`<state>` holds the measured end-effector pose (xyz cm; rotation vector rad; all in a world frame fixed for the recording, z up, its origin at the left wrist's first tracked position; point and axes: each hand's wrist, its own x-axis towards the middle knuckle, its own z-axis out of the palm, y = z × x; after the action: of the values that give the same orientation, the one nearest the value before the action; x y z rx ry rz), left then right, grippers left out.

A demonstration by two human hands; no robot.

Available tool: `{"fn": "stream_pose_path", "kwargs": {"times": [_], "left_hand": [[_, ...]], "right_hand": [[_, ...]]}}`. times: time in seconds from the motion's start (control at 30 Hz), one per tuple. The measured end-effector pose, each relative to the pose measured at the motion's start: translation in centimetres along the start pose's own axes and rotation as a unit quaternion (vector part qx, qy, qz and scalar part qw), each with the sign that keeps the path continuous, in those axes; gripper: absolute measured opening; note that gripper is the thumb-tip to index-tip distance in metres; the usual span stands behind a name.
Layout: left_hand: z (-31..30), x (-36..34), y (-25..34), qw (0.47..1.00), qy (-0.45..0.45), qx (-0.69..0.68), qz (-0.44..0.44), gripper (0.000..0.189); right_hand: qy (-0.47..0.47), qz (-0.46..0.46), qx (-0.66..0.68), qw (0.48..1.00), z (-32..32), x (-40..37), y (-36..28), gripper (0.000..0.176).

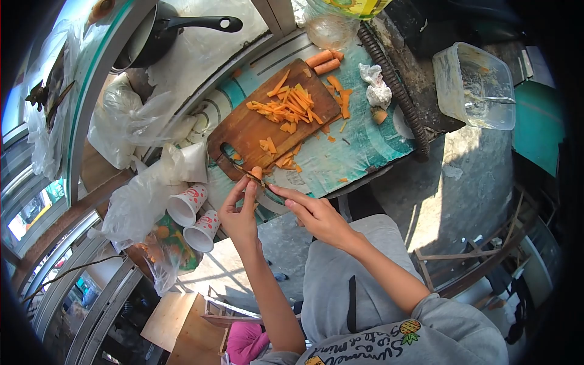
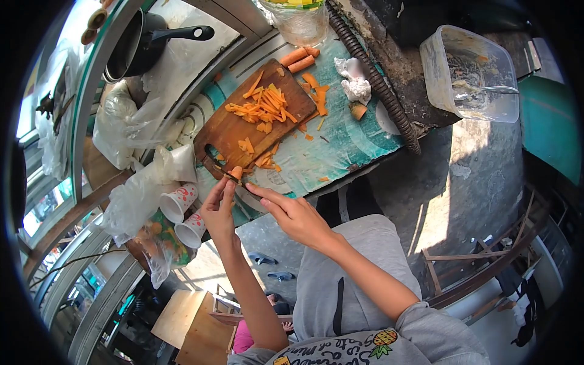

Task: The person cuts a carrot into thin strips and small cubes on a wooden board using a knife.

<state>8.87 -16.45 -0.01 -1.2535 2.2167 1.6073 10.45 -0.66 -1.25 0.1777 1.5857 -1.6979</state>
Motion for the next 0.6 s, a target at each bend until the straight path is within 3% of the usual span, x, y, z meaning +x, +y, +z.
{"fn": "stream_pose_path", "kwargs": {"times": [0.1, 0.17, 0.3, 0.37, 0.47, 0.6], "left_hand": [[0.0, -0.2, 0.3, 1.0, -0.009, 0.001, -0.012, 0.032], [-0.1, 0.0, -0.1, 1.0, -0.023, -0.015, -0.001, 0.032], [0.0, 0.2, -0.7, 0.998, -0.005, -0.048, 0.03, 0.028], [-0.1, 0.2, -0.5, 0.999, -0.01, -0.042, 0.014, 0.029], [0.0, 0.2, -0.4, 1.0, 0.006, -0.026, 0.007, 0.029], [-0.2, 0.0, 0.1, 0.999, 0.0, 0.011, -0.043, 0.031]], "right_hand": [[-0.003, 0.004, 0.008, 1.0, 0.0, 0.1, -0.1, 0.04], [-0.029, 0.062, 0.068, 0.995, 0.0, 0.3, -0.3, 0.04], [-0.012, 0.004, 0.064, 0.998, 0.8, 0.2, 1.0, 0.04], [0.017, -0.037, 0.024, 0.999, 1.1, 0.2, 1.3, 0.039], [0.013, -0.001, -0.064, 0.998, 0.7, 0.3, 0.1, 0.038], [0.037, -0.022, -0.127, 0.991, 0.8, 1.2, 0.8, 0.037]]}}
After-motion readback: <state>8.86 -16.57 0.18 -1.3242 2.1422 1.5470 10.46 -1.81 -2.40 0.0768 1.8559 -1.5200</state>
